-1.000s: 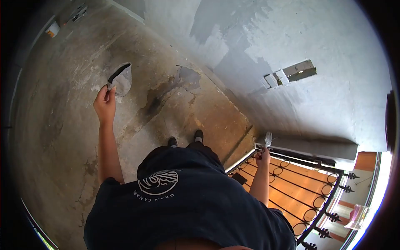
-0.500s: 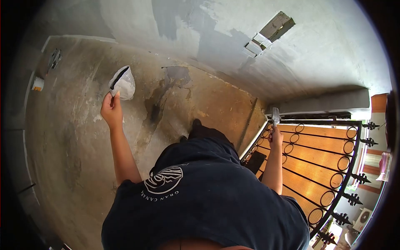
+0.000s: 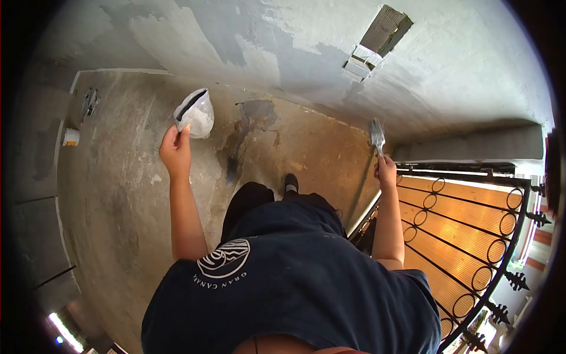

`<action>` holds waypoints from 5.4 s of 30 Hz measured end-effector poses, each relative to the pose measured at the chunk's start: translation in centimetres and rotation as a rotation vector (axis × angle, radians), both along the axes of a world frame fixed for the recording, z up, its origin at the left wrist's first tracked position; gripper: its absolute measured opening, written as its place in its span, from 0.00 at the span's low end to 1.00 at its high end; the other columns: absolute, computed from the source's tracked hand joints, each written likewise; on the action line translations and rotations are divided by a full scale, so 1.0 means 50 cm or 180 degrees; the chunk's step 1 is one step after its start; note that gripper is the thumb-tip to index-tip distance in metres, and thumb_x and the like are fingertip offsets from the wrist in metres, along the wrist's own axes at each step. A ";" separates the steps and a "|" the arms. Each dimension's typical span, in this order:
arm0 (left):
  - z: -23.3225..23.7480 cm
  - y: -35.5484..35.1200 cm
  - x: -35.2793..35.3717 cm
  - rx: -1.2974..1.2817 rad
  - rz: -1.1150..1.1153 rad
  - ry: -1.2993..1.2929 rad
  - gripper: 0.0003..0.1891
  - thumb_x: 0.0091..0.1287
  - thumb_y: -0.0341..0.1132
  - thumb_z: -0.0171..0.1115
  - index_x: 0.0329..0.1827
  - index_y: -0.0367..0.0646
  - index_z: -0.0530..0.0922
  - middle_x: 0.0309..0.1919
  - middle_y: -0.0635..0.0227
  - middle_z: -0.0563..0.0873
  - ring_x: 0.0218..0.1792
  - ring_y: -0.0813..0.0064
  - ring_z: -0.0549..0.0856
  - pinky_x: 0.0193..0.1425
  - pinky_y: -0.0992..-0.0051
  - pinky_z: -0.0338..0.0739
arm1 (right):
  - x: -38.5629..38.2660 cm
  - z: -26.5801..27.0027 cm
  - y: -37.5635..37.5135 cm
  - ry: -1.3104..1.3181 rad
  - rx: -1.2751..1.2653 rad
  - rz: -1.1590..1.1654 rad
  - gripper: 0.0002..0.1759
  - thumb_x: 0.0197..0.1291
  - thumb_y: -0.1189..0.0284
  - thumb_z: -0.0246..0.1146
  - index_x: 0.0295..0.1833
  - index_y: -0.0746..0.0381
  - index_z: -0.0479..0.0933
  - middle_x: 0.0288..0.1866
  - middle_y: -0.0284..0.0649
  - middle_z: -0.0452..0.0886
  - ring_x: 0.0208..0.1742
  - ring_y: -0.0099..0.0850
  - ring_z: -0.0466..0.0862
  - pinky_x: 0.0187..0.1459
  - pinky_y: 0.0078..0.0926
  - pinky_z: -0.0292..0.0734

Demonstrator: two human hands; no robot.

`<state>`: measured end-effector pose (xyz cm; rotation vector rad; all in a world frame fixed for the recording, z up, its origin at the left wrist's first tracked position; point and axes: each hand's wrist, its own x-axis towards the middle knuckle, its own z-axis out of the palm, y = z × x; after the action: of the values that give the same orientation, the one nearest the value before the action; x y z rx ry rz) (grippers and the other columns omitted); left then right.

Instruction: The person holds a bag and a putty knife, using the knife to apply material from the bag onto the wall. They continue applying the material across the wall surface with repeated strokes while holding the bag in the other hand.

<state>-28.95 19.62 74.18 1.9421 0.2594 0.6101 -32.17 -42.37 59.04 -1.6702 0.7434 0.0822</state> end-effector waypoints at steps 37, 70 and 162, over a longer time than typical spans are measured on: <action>-0.169 -0.069 0.299 -0.0342 -0.1339 -0.0089 0.13 0.66 0.23 0.69 0.53 0.29 0.84 0.41 0.60 0.92 0.42 0.78 0.89 0.49 0.76 0.83 | 0.002 0.176 0.239 -0.0517 -0.1595 -0.0088 0.17 0.73 0.61 0.65 0.44 0.68 0.83 0.24 0.29 0.75 0.27 0.17 0.69 0.31 0.21 0.65; -0.109 -0.170 0.207 0.0968 -0.1591 -0.0356 0.15 0.66 0.29 0.70 0.55 0.36 0.85 0.45 0.50 0.91 0.33 0.64 0.91 0.35 0.71 0.84 | 0.140 0.531 0.391 -0.1454 -0.2305 0.2191 0.13 0.58 0.73 0.75 0.48 0.61 0.86 0.37 0.46 0.88 0.31 0.38 0.85 0.36 0.31 0.78; -0.001 -0.192 0.222 -0.1050 -0.1164 -0.0727 0.11 0.75 0.22 0.62 0.57 0.26 0.81 0.50 0.65 0.89 0.50 0.81 0.86 0.59 0.80 0.78 | -0.163 0.884 0.364 -0.4186 0.2653 0.2431 0.15 0.64 0.59 0.68 0.52 0.52 0.79 0.53 0.15 0.82 0.59 0.23 0.67 0.55 0.42 0.60</action>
<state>-17.83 10.03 74.13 1.5349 -0.1320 0.5035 -40.34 -24.18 103.24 -0.7910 -0.8477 -0.1536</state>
